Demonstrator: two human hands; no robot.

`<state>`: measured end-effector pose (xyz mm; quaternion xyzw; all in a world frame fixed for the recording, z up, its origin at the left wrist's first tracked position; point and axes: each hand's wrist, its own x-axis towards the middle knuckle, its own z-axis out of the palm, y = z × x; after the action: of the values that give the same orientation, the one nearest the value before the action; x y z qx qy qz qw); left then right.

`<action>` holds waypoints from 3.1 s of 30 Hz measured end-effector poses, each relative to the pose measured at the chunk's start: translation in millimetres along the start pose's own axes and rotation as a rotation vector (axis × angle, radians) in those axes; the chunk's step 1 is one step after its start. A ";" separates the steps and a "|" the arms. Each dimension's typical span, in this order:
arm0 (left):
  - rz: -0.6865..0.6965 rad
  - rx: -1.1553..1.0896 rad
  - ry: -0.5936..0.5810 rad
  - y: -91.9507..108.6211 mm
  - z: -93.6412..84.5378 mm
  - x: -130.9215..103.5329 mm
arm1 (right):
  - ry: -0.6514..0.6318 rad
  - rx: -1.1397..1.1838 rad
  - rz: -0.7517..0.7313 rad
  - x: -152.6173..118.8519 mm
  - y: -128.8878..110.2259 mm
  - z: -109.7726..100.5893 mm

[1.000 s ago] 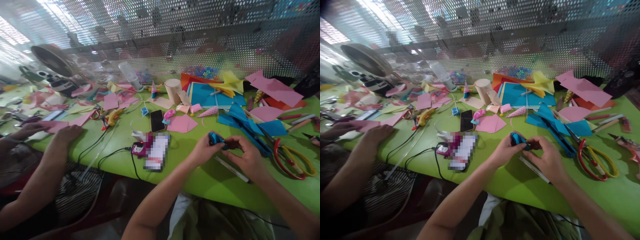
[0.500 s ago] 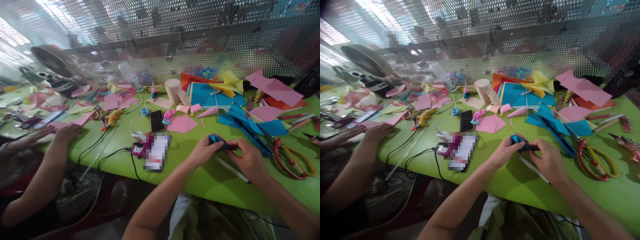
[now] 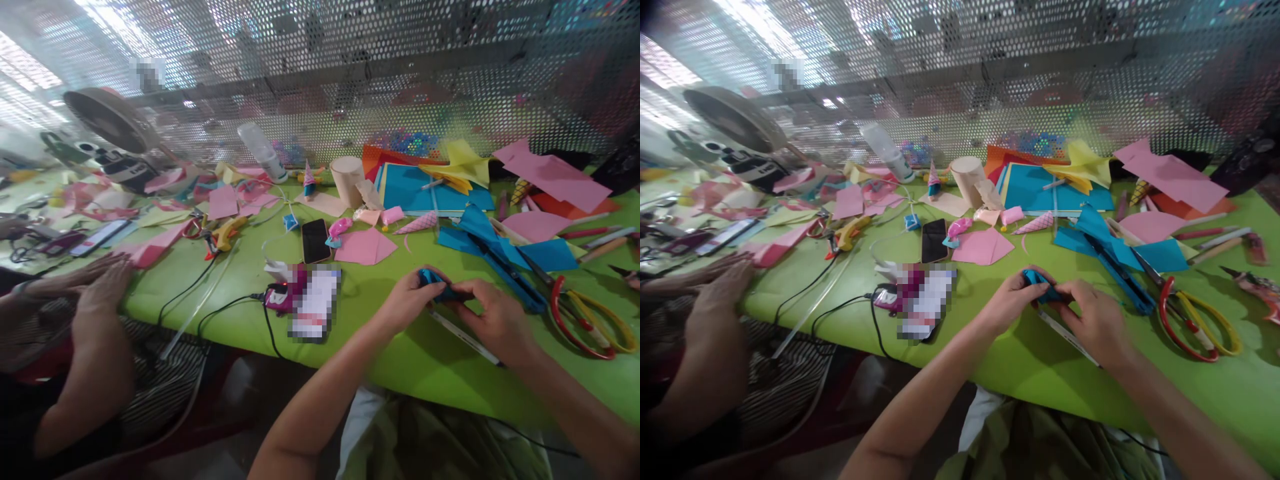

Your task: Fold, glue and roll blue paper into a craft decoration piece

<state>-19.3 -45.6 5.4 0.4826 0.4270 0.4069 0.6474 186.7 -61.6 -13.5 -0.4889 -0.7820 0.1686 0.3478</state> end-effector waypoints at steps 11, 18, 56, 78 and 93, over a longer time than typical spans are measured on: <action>0.032 0.114 -0.004 1.5 -1.4 0.5 | 0.060 -0.109 -0.157 -0.4 6.3 2.2; 0.100 0.218 -0.018 4.4 -4.5 -2.0 | 0.049 -0.059 -0.125 -0.2 5.7 -0.3; -0.106 -0.171 -0.104 0.6 -5.6 0.5 | 0.026 0.039 -0.089 3.5 -2.8 -11.0; 0.440 0.313 0.015 1.9 -6.1 -0.8 | 0.024 0.354 0.120 6.4 1.3 -12.4; 0.259 -0.049 0.083 -5.4 0.0 3.6 | 0.133 0.048 -0.166 1.9 -4.3 -9.1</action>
<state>-17.6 -43.3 -0.4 0.5004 0.3775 0.5170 0.5829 189.9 -62.6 -3.8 -0.4239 -0.7910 0.1249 0.4232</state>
